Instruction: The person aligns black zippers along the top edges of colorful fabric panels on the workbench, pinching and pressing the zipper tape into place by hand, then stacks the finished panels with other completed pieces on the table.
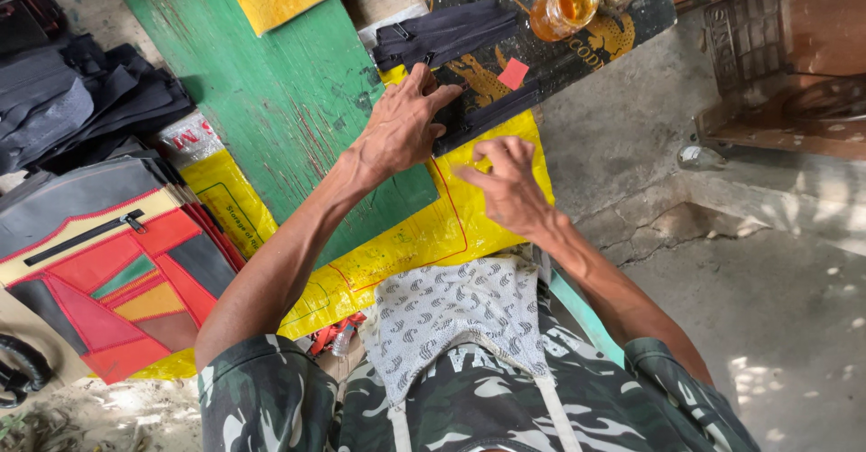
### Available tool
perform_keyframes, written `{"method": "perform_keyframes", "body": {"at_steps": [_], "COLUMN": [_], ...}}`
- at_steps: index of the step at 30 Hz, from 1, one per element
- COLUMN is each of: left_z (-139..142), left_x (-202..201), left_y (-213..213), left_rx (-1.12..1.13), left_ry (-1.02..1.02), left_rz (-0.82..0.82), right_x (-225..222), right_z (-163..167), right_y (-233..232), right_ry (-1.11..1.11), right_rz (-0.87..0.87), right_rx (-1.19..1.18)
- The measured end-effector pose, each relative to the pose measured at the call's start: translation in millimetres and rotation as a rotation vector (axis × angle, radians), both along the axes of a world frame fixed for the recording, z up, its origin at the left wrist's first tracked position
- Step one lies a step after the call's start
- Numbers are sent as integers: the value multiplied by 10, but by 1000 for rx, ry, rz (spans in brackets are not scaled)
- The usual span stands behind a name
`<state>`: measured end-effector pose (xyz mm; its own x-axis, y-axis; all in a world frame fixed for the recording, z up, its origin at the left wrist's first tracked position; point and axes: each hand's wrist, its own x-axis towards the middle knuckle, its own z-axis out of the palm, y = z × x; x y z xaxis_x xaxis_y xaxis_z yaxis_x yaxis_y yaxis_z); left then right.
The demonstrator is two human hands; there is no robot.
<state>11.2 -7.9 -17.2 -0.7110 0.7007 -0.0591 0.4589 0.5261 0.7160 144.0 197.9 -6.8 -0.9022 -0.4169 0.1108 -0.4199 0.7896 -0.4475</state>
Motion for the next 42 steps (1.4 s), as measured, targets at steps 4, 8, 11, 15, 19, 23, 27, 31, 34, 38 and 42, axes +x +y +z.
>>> {"method": "perform_keyframes", "body": {"at_steps": [4, 8, 11, 15, 19, 23, 27, 31, 34, 38, 42], "left_z": [-25, -53, -84, -105, -90, -75, -77, -76, -76, -82, -83], "left_x": [86, 289, 386, 396, 352, 337, 337, 322, 313, 310, 303], "left_y": [-21, -36, -47, -49, -41, -39, -41, -34, -30, -29, -29], "left_rx": [54, -93, -28, 13, 61, 87, 55, 53, 48, 58, 88], "left_ry": [87, 285, 326, 322, 250, 166, 145, 139, 139, 146, 134], "left_rz": [29, -27, -9, 5, 38, 68, 67, 61, 71, 64, 69], "right_x": [-242, -370, -440, -704, -1011, -1196, -1255, -1297, -1313, -1321, -1324], "right_z": [197, 382, 425, 479, 498, 486, 461, 416, 407, 436, 546], "right_y": [548, 988, 1093, 1256, 1369, 1384, 1414, 1452, 1463, 1417, 1362], "right_ry": [263, 252, 226, 316, 287, 238, 233, 215, 196, 190, 171], "right_rz": [-362, -556, -551, -429, -288, -199, -161, -145, -160, -148, -155], "right_rx": [-224, -232, -136, 2, 103, 178, 202, 184, 150, 147, 112]}}
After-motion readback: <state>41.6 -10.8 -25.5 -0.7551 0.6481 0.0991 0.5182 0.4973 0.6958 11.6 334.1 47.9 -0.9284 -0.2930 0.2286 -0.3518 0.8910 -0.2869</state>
